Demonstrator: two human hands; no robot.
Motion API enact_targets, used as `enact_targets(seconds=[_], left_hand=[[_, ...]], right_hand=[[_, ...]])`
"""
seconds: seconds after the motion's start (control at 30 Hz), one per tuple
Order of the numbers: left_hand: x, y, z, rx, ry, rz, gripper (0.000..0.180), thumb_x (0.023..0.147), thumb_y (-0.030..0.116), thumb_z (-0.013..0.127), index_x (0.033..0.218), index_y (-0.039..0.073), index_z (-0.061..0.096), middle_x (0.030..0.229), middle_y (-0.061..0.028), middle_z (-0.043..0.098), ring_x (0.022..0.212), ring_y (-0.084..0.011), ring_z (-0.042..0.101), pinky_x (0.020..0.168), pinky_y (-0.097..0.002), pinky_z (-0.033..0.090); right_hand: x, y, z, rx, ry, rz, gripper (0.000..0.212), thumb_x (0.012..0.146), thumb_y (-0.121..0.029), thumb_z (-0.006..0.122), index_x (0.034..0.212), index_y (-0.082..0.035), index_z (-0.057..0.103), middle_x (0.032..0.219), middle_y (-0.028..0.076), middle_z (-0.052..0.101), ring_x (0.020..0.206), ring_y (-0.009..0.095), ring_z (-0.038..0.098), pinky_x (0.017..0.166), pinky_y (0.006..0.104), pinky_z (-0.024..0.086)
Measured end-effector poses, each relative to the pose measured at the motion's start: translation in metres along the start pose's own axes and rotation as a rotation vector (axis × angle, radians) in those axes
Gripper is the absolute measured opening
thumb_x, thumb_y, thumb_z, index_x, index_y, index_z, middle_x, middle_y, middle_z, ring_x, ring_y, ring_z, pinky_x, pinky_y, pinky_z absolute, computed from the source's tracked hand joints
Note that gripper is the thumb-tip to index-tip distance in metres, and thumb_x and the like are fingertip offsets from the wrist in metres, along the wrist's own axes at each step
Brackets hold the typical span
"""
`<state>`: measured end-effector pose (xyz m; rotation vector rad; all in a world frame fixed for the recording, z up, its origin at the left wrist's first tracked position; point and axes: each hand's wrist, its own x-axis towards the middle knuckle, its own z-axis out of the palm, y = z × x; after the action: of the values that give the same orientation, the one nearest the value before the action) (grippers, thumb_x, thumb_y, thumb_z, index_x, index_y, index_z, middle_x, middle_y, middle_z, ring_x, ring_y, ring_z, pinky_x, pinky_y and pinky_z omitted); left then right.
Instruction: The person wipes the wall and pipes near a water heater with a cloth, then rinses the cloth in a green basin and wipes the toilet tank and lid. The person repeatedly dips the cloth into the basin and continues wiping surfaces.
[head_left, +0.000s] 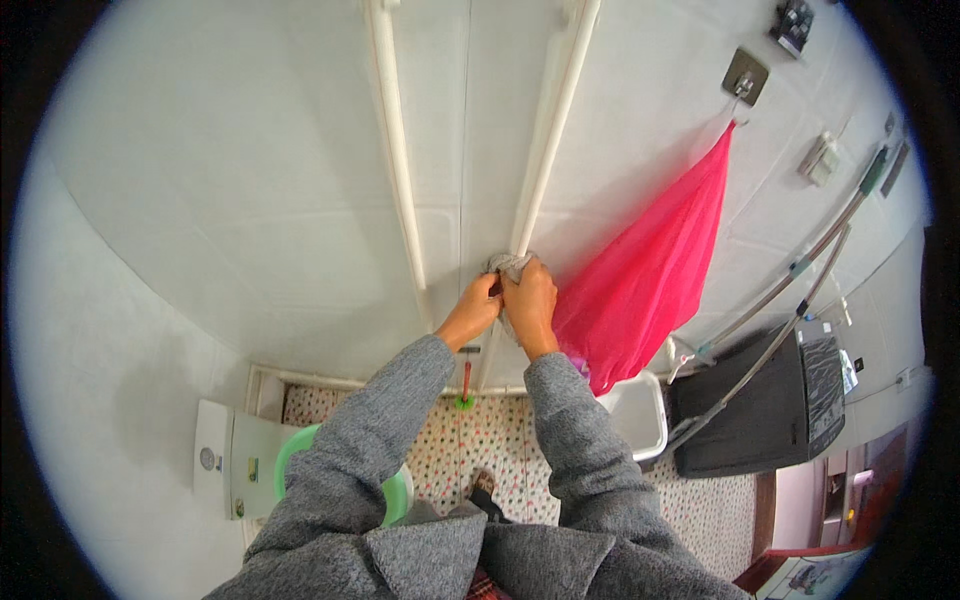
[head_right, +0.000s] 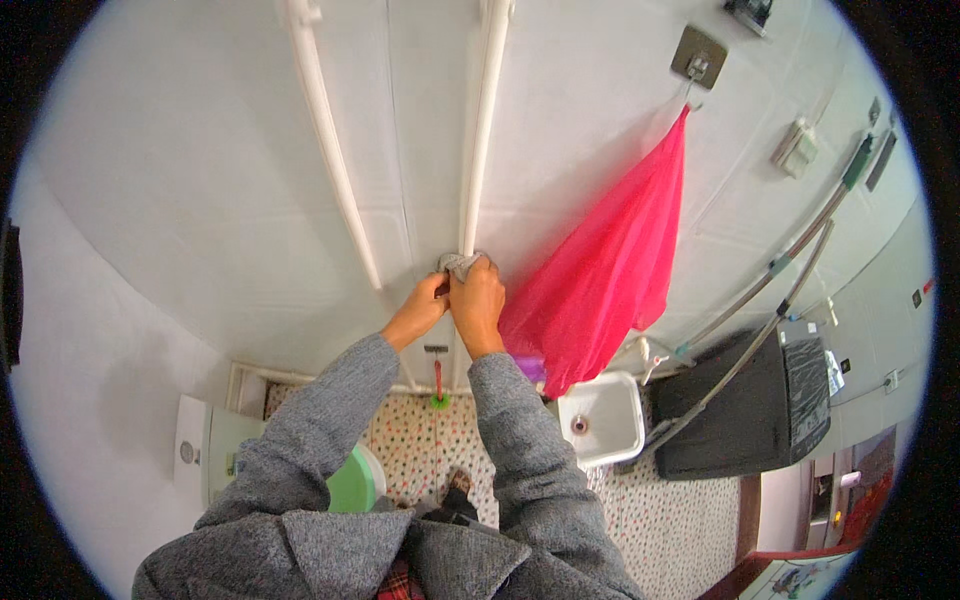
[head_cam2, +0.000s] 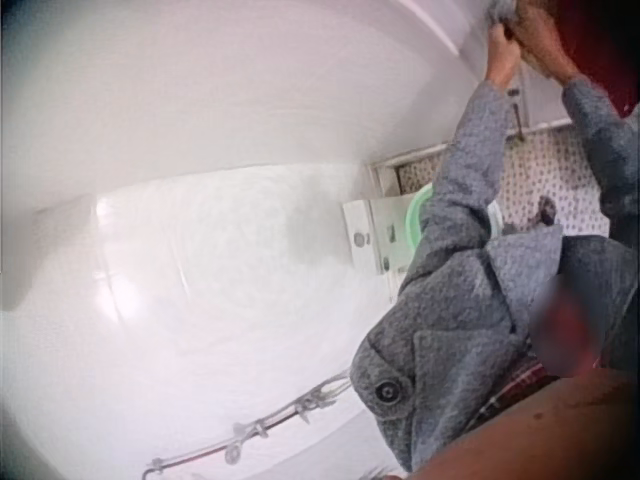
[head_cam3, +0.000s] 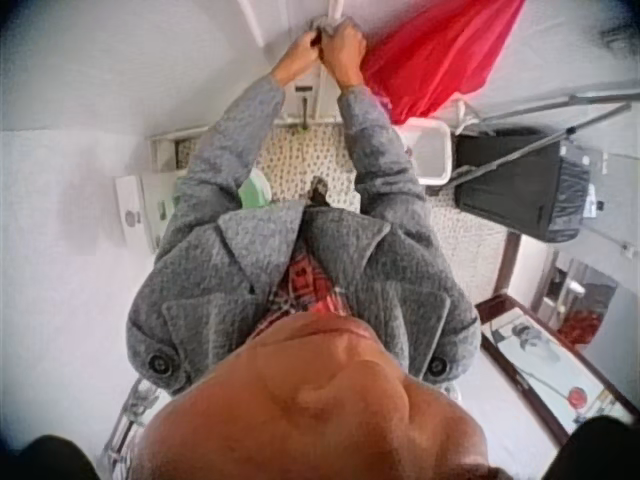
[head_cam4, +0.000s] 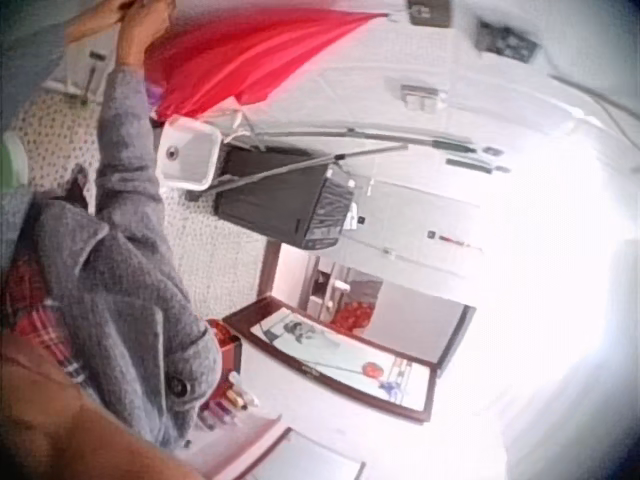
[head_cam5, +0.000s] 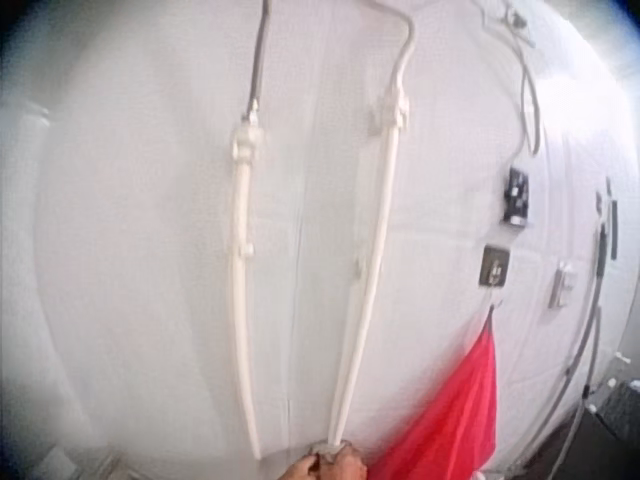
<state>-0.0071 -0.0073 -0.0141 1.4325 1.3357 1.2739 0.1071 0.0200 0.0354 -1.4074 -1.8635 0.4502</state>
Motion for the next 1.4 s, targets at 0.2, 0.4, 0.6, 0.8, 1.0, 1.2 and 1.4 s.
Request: enact_targets(seconds=[0.2,0.4,0.6,0.8,1.0,1.2,1.4], left_hand=[[0.023,0.166,-0.021,0.056,0.045,0.228,0.027,0.09,0.006,0.059,0.115,-0.005,0.057,0.109,-0.0135,0.065,0.101,-0.0193,0.06,0.088,-0.0333,0.049],[0.054,0.255,-0.042,0.152,0.124,0.567,0.037,0.092,0.008,0.058,0.126,-0.005,0.052,0.119,-0.0128,0.055,0.105,-0.0216,0.058,0.09,-0.033,0.048],[0.015,0.327,-0.052,0.112,0.118,0.76,0.044,0.092,0.004,0.054,0.134,-0.005,0.045,0.131,-0.0114,0.04,0.111,-0.0187,0.052,0.091,-0.0303,0.048],[0.021,0.382,-0.049,0.091,0.131,0.979,0.047,0.091,0.001,0.053,0.137,0.001,0.044,0.134,-0.0107,0.037,0.113,-0.0185,0.05,0.091,-0.03,0.048],[0.05,0.398,-0.045,0.269,0.349,1.079,0.062,0.087,0.004,0.06,0.143,0.004,0.032,0.138,-0.0159,0.037,0.125,-0.0283,0.045,0.1,-0.0413,0.04],[0.09,0.376,-0.041,0.939,0.589,1.189,0.073,0.083,0.019,0.068,0.142,-0.004,0.031,0.141,-0.0225,0.037,0.13,-0.0368,0.037,0.105,-0.0459,0.032],[0.101,0.361,-0.045,0.991,0.682,1.289,0.074,0.085,0.017,0.064,0.144,-0.005,0.026,0.145,-0.0257,0.034,0.134,-0.0375,0.036,0.109,-0.0498,0.028]], right_hand=[[0.059,-0.083,-0.111,-0.057,0.161,-0.193,0.033,0.08,-0.028,0.068,0.088,0.003,0.06,0.09,0.024,0.064,0.084,0.043,0.062,0.074,0.0489,0.049],[0.107,-0.142,-0.182,0.021,0.346,-0.485,0.036,0.085,-0.033,0.066,0.084,0.002,0.056,0.085,0.023,0.063,0.08,0.042,0.061,0.069,0.048,0.047],[0.106,-0.172,-0.25,0.095,0.285,-0.502,0.038,0.09,-0.034,0.06,0.095,0.003,0.057,0.088,0.023,0.064,0.082,0.041,0.062,0.072,0.0451,0.049],[0.127,-0.184,-0.311,0.965,-0.048,-0.474,0.029,0.088,-0.013,0.067,0.109,-0.003,0.049,0.097,0.006,0.06,0.086,0.013,0.058,0.07,0.0284,0.05],[0.169,-0.256,-0.365,0.869,0.416,-0.903,0.024,0.091,-0.009,0.056,0.112,0.003,0.05,0.104,0.012,0.057,0.092,0.02,0.056,0.082,0.0319,0.046],[0.239,-0.299,-0.363,0.386,0.817,-0.849,0.048,0.09,-0.02,0.059,0.128,0.006,0.044,0.123,0.026,0.049,0.117,0.041,0.048,0.1,0.0445,0.037],[0.232,-0.344,-0.354,0.157,0.876,-0.71,0.052,0.085,-0.018,0.065,0.124,0.008,0.041,0.12,0.026,0.047,0.11,0.043,0.052,0.091,0.0477,0.044]])
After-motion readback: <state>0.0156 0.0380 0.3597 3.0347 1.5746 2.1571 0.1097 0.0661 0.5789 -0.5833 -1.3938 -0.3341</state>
